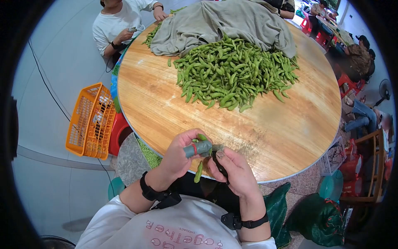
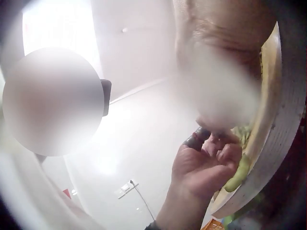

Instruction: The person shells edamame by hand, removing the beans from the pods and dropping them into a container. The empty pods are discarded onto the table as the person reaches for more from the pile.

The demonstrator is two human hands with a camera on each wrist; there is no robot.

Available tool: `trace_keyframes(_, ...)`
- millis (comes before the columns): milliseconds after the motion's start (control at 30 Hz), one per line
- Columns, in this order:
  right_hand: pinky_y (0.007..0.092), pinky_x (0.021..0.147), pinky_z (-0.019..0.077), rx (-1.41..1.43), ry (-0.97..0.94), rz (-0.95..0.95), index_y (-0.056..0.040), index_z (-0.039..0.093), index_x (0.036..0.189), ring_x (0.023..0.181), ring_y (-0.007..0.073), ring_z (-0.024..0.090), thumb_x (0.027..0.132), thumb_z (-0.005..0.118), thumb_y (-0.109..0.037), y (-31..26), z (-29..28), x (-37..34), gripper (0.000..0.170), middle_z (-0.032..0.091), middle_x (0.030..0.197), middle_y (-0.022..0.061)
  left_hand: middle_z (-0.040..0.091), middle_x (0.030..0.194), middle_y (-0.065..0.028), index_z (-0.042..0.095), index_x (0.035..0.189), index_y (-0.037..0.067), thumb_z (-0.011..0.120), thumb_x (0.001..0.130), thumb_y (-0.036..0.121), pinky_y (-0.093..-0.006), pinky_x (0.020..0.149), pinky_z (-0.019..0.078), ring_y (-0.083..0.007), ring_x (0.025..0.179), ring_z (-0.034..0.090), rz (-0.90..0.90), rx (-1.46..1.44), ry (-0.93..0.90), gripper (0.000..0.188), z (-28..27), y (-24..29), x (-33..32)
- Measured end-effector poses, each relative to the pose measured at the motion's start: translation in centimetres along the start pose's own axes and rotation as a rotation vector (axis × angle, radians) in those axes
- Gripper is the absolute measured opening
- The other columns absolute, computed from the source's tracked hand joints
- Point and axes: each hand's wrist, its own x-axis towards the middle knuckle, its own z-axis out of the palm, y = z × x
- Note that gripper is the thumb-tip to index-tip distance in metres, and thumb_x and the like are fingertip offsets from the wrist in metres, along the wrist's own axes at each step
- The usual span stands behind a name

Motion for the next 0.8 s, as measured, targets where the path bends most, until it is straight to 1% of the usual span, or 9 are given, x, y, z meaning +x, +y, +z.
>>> trace_keyframes(67,0.019,0.046,0.0275,0.056,0.001,0.021,-0.0029,0.051,0.079,0.049,0.0051,0.035,0.095,0.039,-0.02,0.0,0.1,-0.1,0.027,0.043,0.057,-0.0025,0.059,0.087,-0.0048,0.055,0.091,0.001,0.058,0.08,0.003,-0.0205,0.067,0.0456,-0.0101,0.077,0.058,0.012,0.032,0.017,0.011,-0.1,0.1,-0.1)
trace_keyframes(233,0.0185,0.047,0.0286,-0.019,0.013,-0.007,-0.0028,0.05,0.081,0.048,0.0047,0.034,0.095,0.039,-0.014,0.8,-0.1,0.2,0.021,0.043,0.058,-0.0025,0.059,0.087,-0.004,0.054,0.091,0.002,0.06,0.081,0.007,-0.0205,0.068,0.0445,-0.0086,0.075,0.056,0.072,0.123,-0.023,0.013,0.1,-0.4,-0.5)
trace_keyframes(367,0.017,0.045,0.0278,0.056,0.002,-0.011,-0.0028,0.05,0.083,0.049,0.0042,0.034,0.094,0.041,-0.013,0.8,0.0,0.1,0.018,0.045,0.061,-0.0013,0.057,0.087,-0.0036,0.054,0.088,0.003,0.061,0.081,0.01,-0.0211,0.068,0.0433,-0.0087,0.075,0.054,0.031,0.022,-0.093,0.012,0.3,0.0,-0.5)
trace_keyframes(433,0.0154,0.043,0.0263,0.201,-0.022,0.075,-0.003,0.05,0.085,0.048,0.0033,0.034,0.094,0.042,-0.013,0.2,0.2,-0.4,0.015,0.046,0.066,0.0006,0.054,0.086,-0.0033,0.054,0.085,0.003,0.063,0.081,0.015,-0.0223,0.068,0.0428,-0.0095,0.077,0.053,0.017,-0.124,-0.291,0.015,-0.4,0.0,-0.2)
trace_keyframes(533,0.0144,0.041,0.026,0.364,-0.115,0.156,-0.003,0.051,0.088,0.047,0.0026,0.033,0.093,0.043,-0.013,0.3,-0.4,-0.6,0.014,0.047,0.071,0.0025,0.051,0.085,-0.0032,0.054,0.084,0.003,0.063,0.081,0.018,-0.0232,0.069,0.0429,-0.0103,0.077,0.053,-0.013,-0.164,-0.402,0.018,-1.2,-0.2,0.3)
trace_keyframes(667,0.0151,0.041,0.0272,0.451,-0.106,0.216,-0.003,0.051,0.087,0.046,0.0025,0.033,0.093,0.044,-0.013,0.3,-0.5,-0.5,0.014,0.047,0.066,0.0007,0.052,0.087,-0.0031,0.054,0.088,0.003,0.064,0.08,0.017,-0.0232,0.07,0.0434,-0.0107,0.079,0.053,-0.001,-0.204,-0.499,0.019,-1.6,-0.7,0.8)
trace_keyframes(733,0.0161,0.039,0.0268,-0.004,0.081,0.009,-0.0036,0.051,0.086,0.045,0.0029,0.034,0.092,0.046,-0.014,0.5,-0.5,0.1,0.013,0.047,0.061,-0.0012,0.053,0.091,-0.0035,0.052,0.097,0.002,0.064,0.08,0.008,-0.0226,0.073,0.0442,-0.0101,0.084,0.054,-0.057,-0.105,-0.249,0.021,-0.7,-0.5,0.5)
trace_keyframes(767,0.0161,0.039,0.0268,-0.008,0.089,0.009,-0.0036,0.051,0.086,0.045,0.0029,0.034,0.092,0.046,-0.014,0.7,-0.4,0.5,0.013,0.047,0.061,-0.0012,0.053,0.091,-0.0035,0.052,0.097,0.002,0.064,0.08,0.008,-0.0226,0.073,0.0442,-0.0101,0.084,0.054,-0.06,-0.11,-0.255,0.021,-0.5,-0.5,0.5)
trace_keyframes(800,0.0164,0.039,0.0259,-0.224,0.167,-0.073,-0.0039,0.051,0.085,0.044,0.0027,0.034,0.092,0.047,-0.014,1.0,-0.4,0.9,0.013,0.046,0.059,-0.0022,0.053,0.093,-0.0039,0.051,0.101,0.001,0.062,0.08,0.004,-0.0219,0.074,0.0444,-0.0093,0.086,0.054,0.012,0.054,-0.194,0.024,-0.2,-0.5,0.7)
